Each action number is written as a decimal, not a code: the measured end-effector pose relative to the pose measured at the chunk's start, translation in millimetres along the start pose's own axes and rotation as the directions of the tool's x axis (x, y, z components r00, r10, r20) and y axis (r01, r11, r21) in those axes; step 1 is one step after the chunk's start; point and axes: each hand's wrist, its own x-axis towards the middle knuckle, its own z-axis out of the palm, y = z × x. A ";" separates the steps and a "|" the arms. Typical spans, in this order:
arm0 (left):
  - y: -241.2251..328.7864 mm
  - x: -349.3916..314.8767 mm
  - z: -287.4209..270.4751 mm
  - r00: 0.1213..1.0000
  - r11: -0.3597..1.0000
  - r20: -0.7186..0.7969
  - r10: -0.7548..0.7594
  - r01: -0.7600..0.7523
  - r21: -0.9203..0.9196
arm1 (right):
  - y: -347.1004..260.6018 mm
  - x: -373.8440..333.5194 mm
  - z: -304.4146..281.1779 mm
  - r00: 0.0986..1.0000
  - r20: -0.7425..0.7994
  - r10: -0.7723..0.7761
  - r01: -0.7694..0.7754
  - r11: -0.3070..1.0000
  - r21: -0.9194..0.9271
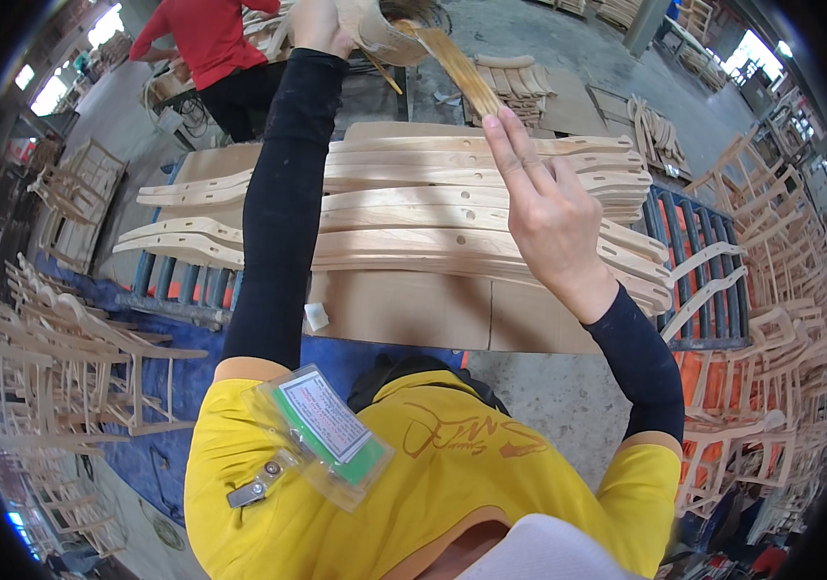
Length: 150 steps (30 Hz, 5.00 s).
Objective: The person applies a liquid finish to curved wooden chair parts using a brush and a small container. They dip the brush into the container and coat the surfaces of the stacked wood pieces, then sit on the floor to wipe the brush clean before resuming application.
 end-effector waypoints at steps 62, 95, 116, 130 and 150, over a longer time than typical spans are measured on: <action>107.6 -212.8 -33.4 0.901 0.773 -0.425 0.086 0.209 0.599 | 138.5 -567.7 81.6 -0.607 0.499 0.619 -0.702 -0.712 0.029; -50.8 -258.7 10.2 0.441 0.566 0.400 -0.803 0.774 0.282 | 1.2 -89.3 84.1 0.474 0.880 -0.041 -0.870 -0.176 0.460; -81.2 -242.6 -14.6 0.484 0.557 0.429 -0.762 0.829 0.054 | 29.3 -112.9 94.0 0.679 0.734 0.027 -0.684 0.385 0.619; -22.3 -231.4 -121.0 0.855 0.872 -0.190 -0.483 0.489 -0.018 | 84.8 -180.5 3.6 0.494 0.329 0.805 -0.823 0.311 0.475; -4.2 -256.5 -183.2 0.771 0.810 -0.253 -0.585 0.537 -0.236 | -18.1 -185.4 -29.5 0.048 0.316 0.947 -0.640 -0.214 0.738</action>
